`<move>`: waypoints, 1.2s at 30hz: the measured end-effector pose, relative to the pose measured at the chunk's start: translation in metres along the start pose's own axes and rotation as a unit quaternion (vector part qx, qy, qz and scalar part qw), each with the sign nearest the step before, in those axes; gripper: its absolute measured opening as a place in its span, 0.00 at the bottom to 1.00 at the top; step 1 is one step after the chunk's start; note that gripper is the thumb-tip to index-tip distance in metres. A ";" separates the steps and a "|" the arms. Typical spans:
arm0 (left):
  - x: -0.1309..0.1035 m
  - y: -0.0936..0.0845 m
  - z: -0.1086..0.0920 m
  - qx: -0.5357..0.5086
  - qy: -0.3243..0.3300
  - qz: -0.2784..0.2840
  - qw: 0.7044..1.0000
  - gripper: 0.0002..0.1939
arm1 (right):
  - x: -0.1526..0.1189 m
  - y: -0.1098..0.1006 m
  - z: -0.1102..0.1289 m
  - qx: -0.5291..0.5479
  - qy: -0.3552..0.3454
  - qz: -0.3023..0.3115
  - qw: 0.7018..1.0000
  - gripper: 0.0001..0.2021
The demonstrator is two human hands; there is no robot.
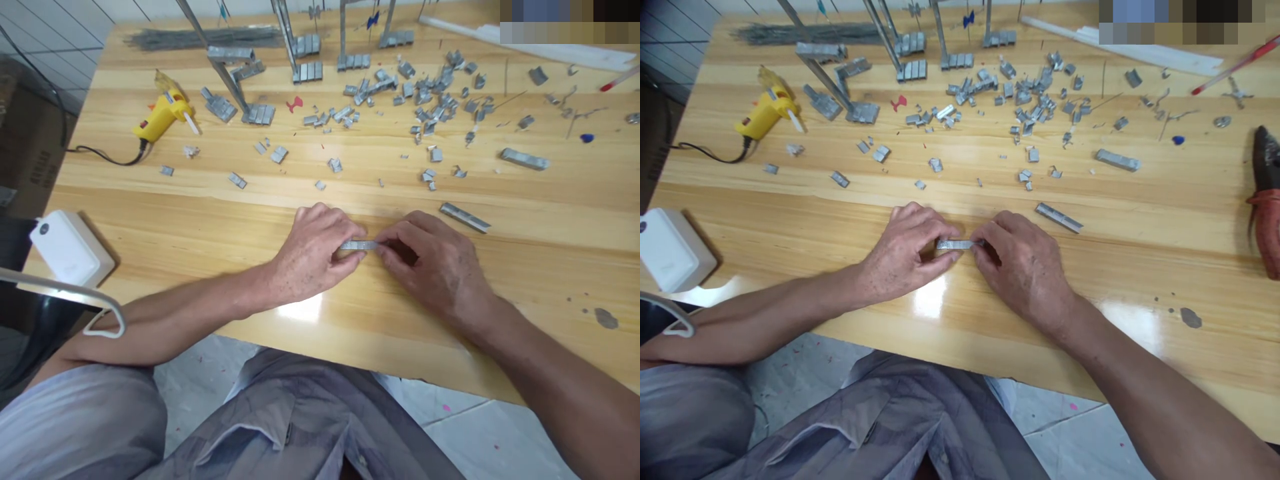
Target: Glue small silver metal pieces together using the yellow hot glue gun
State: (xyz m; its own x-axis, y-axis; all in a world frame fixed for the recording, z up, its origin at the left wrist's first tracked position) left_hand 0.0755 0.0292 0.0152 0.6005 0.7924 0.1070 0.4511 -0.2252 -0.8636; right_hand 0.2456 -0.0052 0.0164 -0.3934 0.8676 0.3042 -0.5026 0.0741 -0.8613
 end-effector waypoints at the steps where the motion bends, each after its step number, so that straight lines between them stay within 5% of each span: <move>1: 0.000 0.000 0.000 0.002 0.000 0.001 1.000 0.04 | 0.000 0.000 0.000 -0.001 -0.001 0.001 1.000 0.06; 16: 0.000 0.002 0.001 -0.003 0.015 0.020 1.000 0.07 | -0.001 0.002 -0.001 0.010 -0.002 -0.002 1.000 0.06; 24: -0.014 -0.006 -0.008 0.087 0.083 -0.025 0.992 0.12 | -0.002 0.003 0.000 -0.002 -0.007 -0.004 1.000 0.06; 30: -0.022 -0.003 -0.025 0.234 0.143 -0.037 0.961 0.13 | -0.003 0.003 0.000 -0.015 -0.007 -0.013 1.000 0.07; 36: -0.022 -0.010 -0.022 0.202 0.135 -0.049 0.969 0.19 | -0.003 0.003 -0.001 -0.015 -0.009 -0.012 1.000 0.07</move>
State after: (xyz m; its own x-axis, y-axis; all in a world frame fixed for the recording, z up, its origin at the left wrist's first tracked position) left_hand 0.0723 0.0014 0.0322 0.7432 0.6091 0.2769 0.2526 0.1278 -0.9591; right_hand 0.2456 -0.0071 0.0126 -0.3958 0.8566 0.3311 -0.4888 0.1087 -0.8656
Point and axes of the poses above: each hand's wrist, its own x-axis towards the middle knuckle, its own y-axis out of the palm, z = x × y, the point moved 6 cm from there along x, towards the middle knuckle, and after that the axes turned 8 degrees about -y, right-handed, at the moved point
